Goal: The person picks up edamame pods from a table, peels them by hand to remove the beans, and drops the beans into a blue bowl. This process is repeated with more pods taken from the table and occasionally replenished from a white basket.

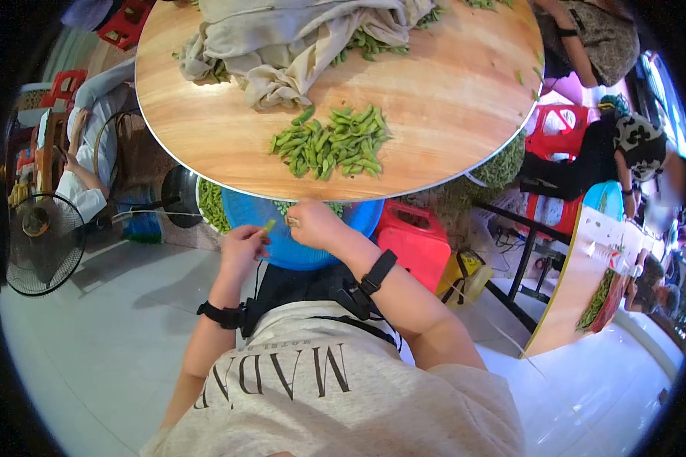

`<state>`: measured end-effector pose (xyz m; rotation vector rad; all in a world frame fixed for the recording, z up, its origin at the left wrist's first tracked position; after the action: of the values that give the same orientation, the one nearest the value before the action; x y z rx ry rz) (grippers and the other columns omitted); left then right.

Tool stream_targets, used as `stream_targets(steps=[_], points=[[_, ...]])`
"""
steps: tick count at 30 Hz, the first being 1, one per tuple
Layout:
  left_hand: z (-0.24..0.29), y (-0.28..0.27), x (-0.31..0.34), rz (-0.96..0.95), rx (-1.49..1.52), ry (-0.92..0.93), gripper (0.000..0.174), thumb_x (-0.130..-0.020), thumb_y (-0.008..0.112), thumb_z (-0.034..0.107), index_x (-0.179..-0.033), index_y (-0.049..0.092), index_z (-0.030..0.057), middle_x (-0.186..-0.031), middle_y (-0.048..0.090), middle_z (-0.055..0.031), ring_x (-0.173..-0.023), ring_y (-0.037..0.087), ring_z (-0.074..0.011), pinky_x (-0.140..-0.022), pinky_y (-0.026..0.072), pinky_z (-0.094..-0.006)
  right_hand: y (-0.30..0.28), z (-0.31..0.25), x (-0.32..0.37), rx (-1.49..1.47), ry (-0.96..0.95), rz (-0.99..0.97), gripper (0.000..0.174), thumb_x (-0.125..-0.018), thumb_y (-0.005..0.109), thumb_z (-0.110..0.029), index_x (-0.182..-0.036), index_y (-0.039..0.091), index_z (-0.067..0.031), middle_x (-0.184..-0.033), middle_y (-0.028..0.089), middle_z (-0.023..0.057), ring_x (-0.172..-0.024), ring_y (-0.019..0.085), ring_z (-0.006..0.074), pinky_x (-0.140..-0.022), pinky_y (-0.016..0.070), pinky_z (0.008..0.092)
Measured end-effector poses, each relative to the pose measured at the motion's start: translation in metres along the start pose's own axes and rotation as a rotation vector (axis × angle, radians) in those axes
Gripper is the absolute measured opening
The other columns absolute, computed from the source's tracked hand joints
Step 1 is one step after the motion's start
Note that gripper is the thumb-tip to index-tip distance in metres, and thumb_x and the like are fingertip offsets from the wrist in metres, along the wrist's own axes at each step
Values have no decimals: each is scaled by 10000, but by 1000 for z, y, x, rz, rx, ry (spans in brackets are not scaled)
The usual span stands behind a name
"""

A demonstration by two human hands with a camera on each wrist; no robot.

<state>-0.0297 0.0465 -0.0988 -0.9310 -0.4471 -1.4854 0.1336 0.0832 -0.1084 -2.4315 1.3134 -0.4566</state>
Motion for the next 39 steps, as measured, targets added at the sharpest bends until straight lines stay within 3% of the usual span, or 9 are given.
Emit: stream_targets(steps=[3, 7, 15, 18, 19, 22, 24, 28, 39], points=[[-17, -52, -15, 222, -41, 101, 150, -788, 539, 58, -899, 585, -31, -689, 599, -82, -464, 537, -107, -402, 403, -207, -25, -8, -27, 158, 31, 28, 131, -694, 543, -134, -693, 566, -6, -727, 539, 221, -730, 540, 370, -639, 432, 447], [-28, -102, -30, 454, -57, 170, 165, -747, 569, 14, -898, 582, -49, -686, 596, -92, -450, 542, -123, -389, 426, -227, -74, -7, -94, 224, 114, 396, 181, -711, 555, -164, -727, 581, 14, -812, 532, 246, -754, 542, 389, -679, 439, 444], [-59, -144, -56, 549, 48, 191, 259, -735, 559, -24, -992, 551, -50, -731, 601, -104, -490, 564, -129, -412, 461, -240, -121, 30, -121, 501, 154, 204, 175, -697, 555, -114, -854, 622, -73, -887, 514, 174, -847, 524, 331, -742, 430, 400], [-49, -150, -56, 743, -497, 349, 311, -733, 559, -29, -1044, 540, -38, -781, 608, -105, -545, 581, -126, -452, 461, -235, -120, 35, -117, 527, 141, 159, 183, -693, 556, -90, -866, 617, -90, -922, 503, 128, -888, 510, 303, -757, 421, 375], [-33, -143, -50, 843, -598, 596, 343, -745, 565, -8, -1087, 531, -18, -806, 611, -98, -584, 589, -119, -452, 427, -222, -124, 34, -115, 503, 118, 194, 191, -692, 565, -97, -877, 610, -84, -893, 515, 119, -865, 521, 290, -744, 424, 367], [21, -95, -25, 365, 65, 267, 366, -765, 574, 35, -1124, 515, -1, -831, 610, -76, -605, 590, -110, -434, 379, -199, -131, 16, -100, 205, 161, 259, 194, -687, 604, -115, -874, 593, -65, -788, 545, 107, -736, 547, 233, -641, 429, 333], [62, -51, -7, 166, 236, 357, 330, -770, 608, 88, -1082, 540, 3, -799, 601, -66, -601, 571, -105, -499, 427, -197, -127, -7, -83, -163, 279, 222, 190, -705, 623, -137, -871, 582, -53, -697, 541, 73, -620, 525, 170, -550, 411, 284], [109, 6, 21, -122, 497, 342, 303, -816, 552, 90, -1110, 534, 18, -783, 602, -51, -576, 560, -75, -430, 355, -172, -71, -49, -42, -949, 445, 88, 158, -770, 621, -170, -836, 580, -33, -540, 469, -24, -452, 409, 37, -404, 294, 172], [125, 4, 62, -244, 498, 468, 164, -855, 482, 98, -962, 538, -13, -806, 612, -77, -506, 547, -96, -414, 360, -176, -89, -91, 4, -779, 318, 189, 356, -861, 490, -359, -822, 593, -20, -574, 483, -10, -460, 396, 43, -420, 317, 193]])
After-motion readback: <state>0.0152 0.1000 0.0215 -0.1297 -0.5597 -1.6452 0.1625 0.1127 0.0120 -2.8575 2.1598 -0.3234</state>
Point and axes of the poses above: each hand's wrist, its own x-axis away from the middle knuckle, its own y-axis out of the palm, z = x × y, the point moved 5 cm from there along -x, towards the middle knuckle
